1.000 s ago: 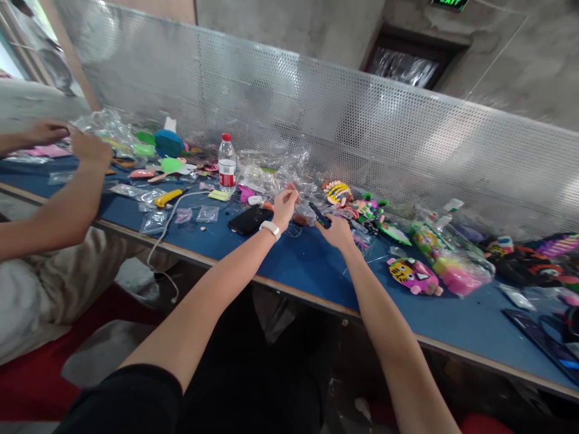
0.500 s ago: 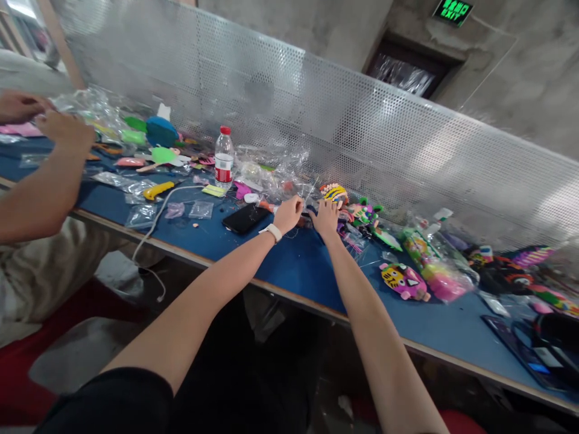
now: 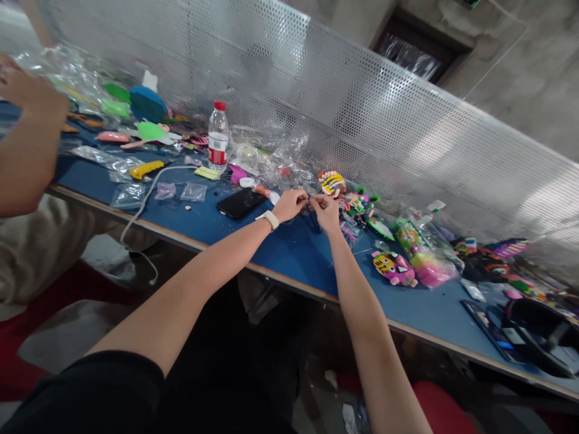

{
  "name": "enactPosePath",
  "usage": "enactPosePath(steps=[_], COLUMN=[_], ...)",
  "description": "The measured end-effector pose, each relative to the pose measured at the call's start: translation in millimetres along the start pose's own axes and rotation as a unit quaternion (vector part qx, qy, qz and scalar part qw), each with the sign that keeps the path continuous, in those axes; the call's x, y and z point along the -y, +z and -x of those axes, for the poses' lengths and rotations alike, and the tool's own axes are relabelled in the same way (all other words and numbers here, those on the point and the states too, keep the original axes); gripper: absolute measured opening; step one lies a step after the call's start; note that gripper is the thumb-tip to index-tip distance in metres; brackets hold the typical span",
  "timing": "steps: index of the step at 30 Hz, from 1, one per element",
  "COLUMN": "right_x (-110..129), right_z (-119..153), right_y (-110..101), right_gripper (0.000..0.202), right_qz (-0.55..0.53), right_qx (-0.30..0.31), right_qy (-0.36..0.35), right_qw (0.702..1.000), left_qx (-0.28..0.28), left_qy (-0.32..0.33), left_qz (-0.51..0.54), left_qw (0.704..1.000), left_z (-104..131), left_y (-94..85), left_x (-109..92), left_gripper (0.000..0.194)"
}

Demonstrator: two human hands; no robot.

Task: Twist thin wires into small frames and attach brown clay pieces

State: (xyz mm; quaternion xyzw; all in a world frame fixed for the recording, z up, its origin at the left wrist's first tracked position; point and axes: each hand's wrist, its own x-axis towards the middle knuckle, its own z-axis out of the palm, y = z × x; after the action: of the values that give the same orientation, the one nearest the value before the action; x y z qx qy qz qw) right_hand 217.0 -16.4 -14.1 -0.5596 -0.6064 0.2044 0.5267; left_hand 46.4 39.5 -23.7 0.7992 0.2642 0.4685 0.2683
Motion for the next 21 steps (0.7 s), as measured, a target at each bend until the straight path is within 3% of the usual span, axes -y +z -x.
enactPosePath(steps=[5,10,14,17,21], right_x=[-0.5,-0.7,-1.6,-2.3,-1.5], right_z=[-0.7,1.2,3.2,4.0,5.0], right_y=[-4.3,1.7,5.7,1.9,-5.1], right_gripper=[0.033,0.031,0.033,0.034,0.035], right_qz=[-0.104,-0.186,-0.156,-0.058,0.065], right_qx=[-0.048,-0.056,-0.061,-0.037,0.005], right_qy=[0.057,0.147,0.133,0.065,0.013], right_qw=[0.992,0.97,0.977,0.995,0.998], left_qx=[-0.082,-0.175,-0.131,-0.072,0.026], left_qy=[-0.065,-0.154,-0.11,-0.047,0.001], left_qz=[0.138,0.268,0.192,0.093,0.016], left_qw=[0.985,0.935,0.966,0.992,1.0], left_z=[-3.8,-7.3,-5.3,-1.5,3.2], left_y=[-0.5,-1.7,-6.9,-9.4,-10.4], left_x=[-1.3,4.4,5.2,0.5,-5.3], left_gripper=[0.017,0.013,0.016,0.016,0.025])
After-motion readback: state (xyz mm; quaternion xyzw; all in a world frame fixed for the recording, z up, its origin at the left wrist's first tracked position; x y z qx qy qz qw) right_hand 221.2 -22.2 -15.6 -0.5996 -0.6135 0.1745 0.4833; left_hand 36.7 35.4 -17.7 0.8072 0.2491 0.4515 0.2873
